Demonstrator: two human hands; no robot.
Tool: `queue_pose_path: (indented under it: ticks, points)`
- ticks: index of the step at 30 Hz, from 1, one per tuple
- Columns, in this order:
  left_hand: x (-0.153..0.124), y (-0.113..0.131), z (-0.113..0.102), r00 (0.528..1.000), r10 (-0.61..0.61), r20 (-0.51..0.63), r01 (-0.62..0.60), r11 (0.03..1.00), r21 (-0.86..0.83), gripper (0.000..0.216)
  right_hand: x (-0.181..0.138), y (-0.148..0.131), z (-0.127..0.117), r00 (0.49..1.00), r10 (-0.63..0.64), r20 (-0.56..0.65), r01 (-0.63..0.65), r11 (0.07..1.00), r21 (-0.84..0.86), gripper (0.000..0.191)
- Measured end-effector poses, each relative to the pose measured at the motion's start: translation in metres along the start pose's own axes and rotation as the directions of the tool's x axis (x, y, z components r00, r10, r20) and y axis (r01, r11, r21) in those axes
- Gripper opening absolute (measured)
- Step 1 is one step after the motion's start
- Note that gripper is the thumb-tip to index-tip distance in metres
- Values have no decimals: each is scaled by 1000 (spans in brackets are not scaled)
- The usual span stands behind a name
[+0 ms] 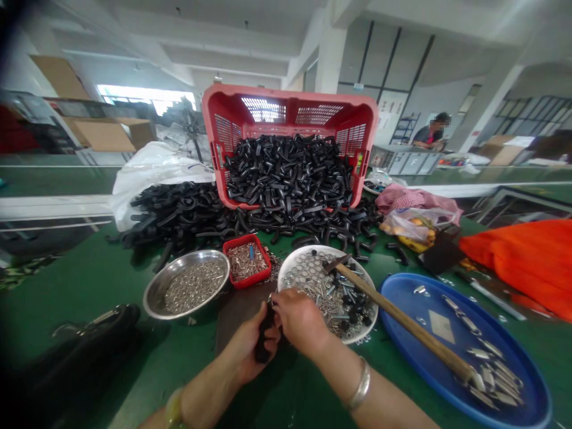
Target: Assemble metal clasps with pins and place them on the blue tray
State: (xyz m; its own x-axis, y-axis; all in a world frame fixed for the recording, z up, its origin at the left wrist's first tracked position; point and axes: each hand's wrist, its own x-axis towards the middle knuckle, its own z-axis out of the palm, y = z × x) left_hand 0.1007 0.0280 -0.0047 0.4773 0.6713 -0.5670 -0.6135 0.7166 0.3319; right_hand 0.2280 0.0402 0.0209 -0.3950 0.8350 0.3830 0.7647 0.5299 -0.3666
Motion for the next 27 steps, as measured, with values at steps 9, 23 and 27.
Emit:
queue_pose_path:
  ticks: [9, 23, 27]
  points:
    - [3, 8, 1, 992, 53, -113, -50, 998, 30, 27, 12, 8, -19, 977, -25, 212, 32, 999, -30, 16]
    - [0, 19, -7, 998, -51, -39, 50, 998, -28, 27, -5, 143, -50, 870, 284, 404, -68, 880, -471, 27]
    - [-6, 22, -11, 996, -88, 0, 88, 995, -55, 30, -2, 126, -62, 905, 218, 366, -37, 896, -443, 23]
